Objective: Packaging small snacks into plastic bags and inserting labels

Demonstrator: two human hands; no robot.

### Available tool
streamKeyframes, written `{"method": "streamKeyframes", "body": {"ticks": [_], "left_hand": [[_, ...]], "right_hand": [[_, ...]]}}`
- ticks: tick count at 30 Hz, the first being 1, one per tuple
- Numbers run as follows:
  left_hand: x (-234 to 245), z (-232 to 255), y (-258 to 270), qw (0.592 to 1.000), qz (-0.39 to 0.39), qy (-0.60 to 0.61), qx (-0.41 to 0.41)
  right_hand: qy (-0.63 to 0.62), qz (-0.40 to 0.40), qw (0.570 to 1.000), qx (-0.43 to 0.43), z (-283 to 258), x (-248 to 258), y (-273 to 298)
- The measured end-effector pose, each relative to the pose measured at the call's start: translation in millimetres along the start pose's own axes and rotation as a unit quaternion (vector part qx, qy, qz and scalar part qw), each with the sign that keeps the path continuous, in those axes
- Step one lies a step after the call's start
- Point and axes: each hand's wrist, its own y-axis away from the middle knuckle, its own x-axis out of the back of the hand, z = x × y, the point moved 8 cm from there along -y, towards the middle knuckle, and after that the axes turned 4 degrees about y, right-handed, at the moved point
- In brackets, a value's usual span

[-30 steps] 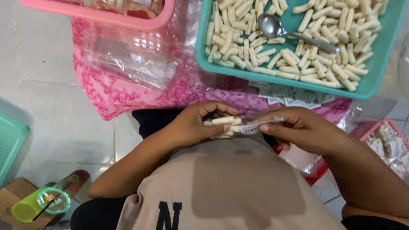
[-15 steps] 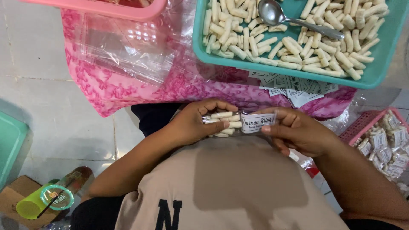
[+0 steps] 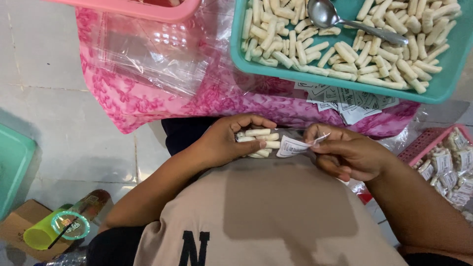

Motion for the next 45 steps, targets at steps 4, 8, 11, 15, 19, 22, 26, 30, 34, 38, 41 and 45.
{"method": "streamKeyframes", "body": {"ticks": [4, 8, 11, 15, 19, 22, 26, 30, 34, 38, 41, 45], "left_hand": [[1.2, 3.3, 1.8, 1.000, -0.005, 0.024, 0.001], [0.0, 7.8, -1.2, 0.998, -0.048, -0.031, 0.032], [-0.7, 10.8, -1.8, 0.998, -0.051, -0.025, 0.016], [1.2, 14.0, 1.0, 0.998, -0.044, -0.024, 0.023], [1.0, 13.3, 5.9, 0.996, -0.076, 0.028, 0.031], [3.8, 4.3, 13.1, 0.984, -0.088, 0.156, -0.006], [3.8, -2.2, 13.3, 0.981, -0.075, 0.178, 0.013], [3.1, -5.2, 11.3, 0.986, -0.057, 0.156, 0.018], [1.6, -13.8, 7.8, 0.989, -0.045, 0.141, 0.015], [-4.7, -13.7, 5.0, 0.988, -0.032, 0.146, 0.025], [-5.5, -13.5, 3.6, 0.989, -0.024, 0.139, 0.034], [-4.8, -13.3, 2.2, 0.991, -0.013, 0.129, 0.039]], "right_hand": [[0.036, -0.020, 0.999, 0.017, -3.8, 1.9, -1.6], [0.081, 0.001, 0.994, -0.075, -4.6, -13.2, 2.1], [0.108, 0.004, 0.992, -0.067, -9.6, -23.3, -0.4], [0.199, 0.013, 0.979, -0.051, -22.3, -41.3, 0.3], [0.409, 0.050, 0.909, 0.063, -49.3, -60.8, -1.4], [0.359, 0.070, 0.913, 0.182, -47.9, -56.9, -1.2], [0.281, 0.137, 0.940, 0.138, -22.5, -39.4, 2.1], [0.170, 0.138, 0.967, 0.126, -4.2, -19.9, -1.7], [0.139, 0.055, 0.982, 0.115, -9.0, -35.4, 0.8], [0.127, 0.034, 0.986, 0.104, -11.1, -39.5, -1.3], [0.087, 0.029, 0.990, 0.103, -9.4, -38.7, -0.5], [0.017, 0.009, 0.996, 0.090, -3.3, -36.9, 0.2]]}}
